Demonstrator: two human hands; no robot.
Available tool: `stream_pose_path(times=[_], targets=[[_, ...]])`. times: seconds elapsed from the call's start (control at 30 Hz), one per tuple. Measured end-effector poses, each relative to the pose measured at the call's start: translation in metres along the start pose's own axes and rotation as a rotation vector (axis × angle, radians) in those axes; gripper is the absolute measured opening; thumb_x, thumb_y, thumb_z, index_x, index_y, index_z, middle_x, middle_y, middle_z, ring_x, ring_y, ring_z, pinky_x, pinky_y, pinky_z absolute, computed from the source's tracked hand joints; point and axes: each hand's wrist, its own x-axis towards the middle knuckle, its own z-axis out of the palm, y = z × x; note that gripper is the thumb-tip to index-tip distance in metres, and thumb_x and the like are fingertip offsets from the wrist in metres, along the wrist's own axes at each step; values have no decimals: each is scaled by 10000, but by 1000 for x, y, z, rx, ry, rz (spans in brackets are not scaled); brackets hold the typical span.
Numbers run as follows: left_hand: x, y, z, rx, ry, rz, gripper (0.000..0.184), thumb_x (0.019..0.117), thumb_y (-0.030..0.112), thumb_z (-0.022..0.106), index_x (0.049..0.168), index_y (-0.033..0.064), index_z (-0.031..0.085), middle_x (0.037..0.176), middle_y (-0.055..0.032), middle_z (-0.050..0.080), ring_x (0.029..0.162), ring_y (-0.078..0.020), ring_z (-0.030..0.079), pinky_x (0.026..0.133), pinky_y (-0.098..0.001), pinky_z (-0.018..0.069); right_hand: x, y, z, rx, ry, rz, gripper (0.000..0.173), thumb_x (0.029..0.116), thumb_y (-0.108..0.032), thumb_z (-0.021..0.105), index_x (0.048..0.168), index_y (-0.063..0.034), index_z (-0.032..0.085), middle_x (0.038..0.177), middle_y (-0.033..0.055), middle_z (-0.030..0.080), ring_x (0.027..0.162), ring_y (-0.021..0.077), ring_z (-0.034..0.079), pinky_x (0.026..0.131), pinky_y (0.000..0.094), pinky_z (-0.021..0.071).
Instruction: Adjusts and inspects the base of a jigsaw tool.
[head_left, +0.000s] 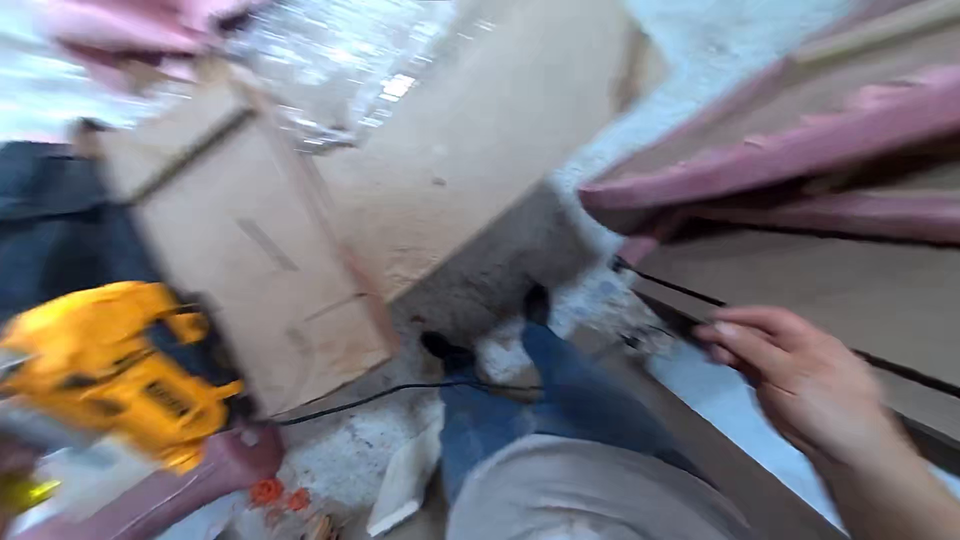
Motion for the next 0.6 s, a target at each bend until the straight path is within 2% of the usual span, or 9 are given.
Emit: stream_pose_path(times=[0.03,0.07,0.13,0.2,0.3,0.37,0.43,0.5,0.6], targets=[[45,-46,-44,-94,-235,148,210,1067,-4,345,1177,6,523,653,82,572,505,21,548,513,-137,513,3,2,6,27,-28,-22,196,997,-154,593,1181,-102,635,930,-31,710,721,53,662,669,228,578],[70,-72,-61,-147,-198,173,226,1071,61,424,1266,22,532,681,85,589,503,21,546,488,-151,502,8,5,10,67,-54,-47,185,990,-146,581,1168,-125,629,893,-54,706,702,43,662,656,216,581],[87,-86,-66,-143,-92,127,217,1062,136,519,1260,77,585,680,70,590,485,-6,533,468,-187,500,14,-4,23,122,-137,-98,198,985,-80,535,1132,-163,637,839,-89,701,688,45,667,656,219,590],[92,-89,-68,-148,-68,95,220,1060,147,541,1258,81,610,696,34,595,484,-34,525,468,-210,495,16,-24,48,122,-225,-144,244,987,-30,470,1043,-157,671,843,-92,704,703,48,662,677,228,587],[100,-96,-74,-189,-83,89,232,1051,134,565,1262,85,649,705,-10,611,462,-65,498,439,-222,461,13,-61,104,39,-334,-261,290,989,-20,425,1023,-123,694,940,-82,718,786,43,666,752,247,583],[106,-101,-76,-223,-104,91,208,1045,137,582,1229,96,671,700,-23,611,449,-77,481,424,-224,446,5,-83,155,-15,-364,-387,270,1011,-95,456,1090,-123,712,1012,-57,715,829,62,663,766,264,580],[114,-110,-81,-248,-144,104,217,1038,145,599,1233,105,687,726,-48,637,447,-109,487,417,-247,450,-8,-106,218,-87,-386,-559,262,1037,-240,513,1165,-148,722,1098,-18,701,878,104,671,759,299,593],[121,-119,-86,-234,-193,127,244,1027,188,621,1254,135,693,693,-70,641,438,-154,515,420,-302,480,-30,-133,284,-149,-436,-682,296,1038,-336,550,1220,-171,714,1191,10,685,1011,153,680,832,359,609],[123,-127,-89,-230,-260,152,306,981,299,654,1266,198,704,679,-49,656,452,-177,568,426,-335,517,-66,-174,385,-219,-503,-829,286,1041,-343,561,1217,-190,726,1200,-6,698,1130,149,665,946,394,594]])
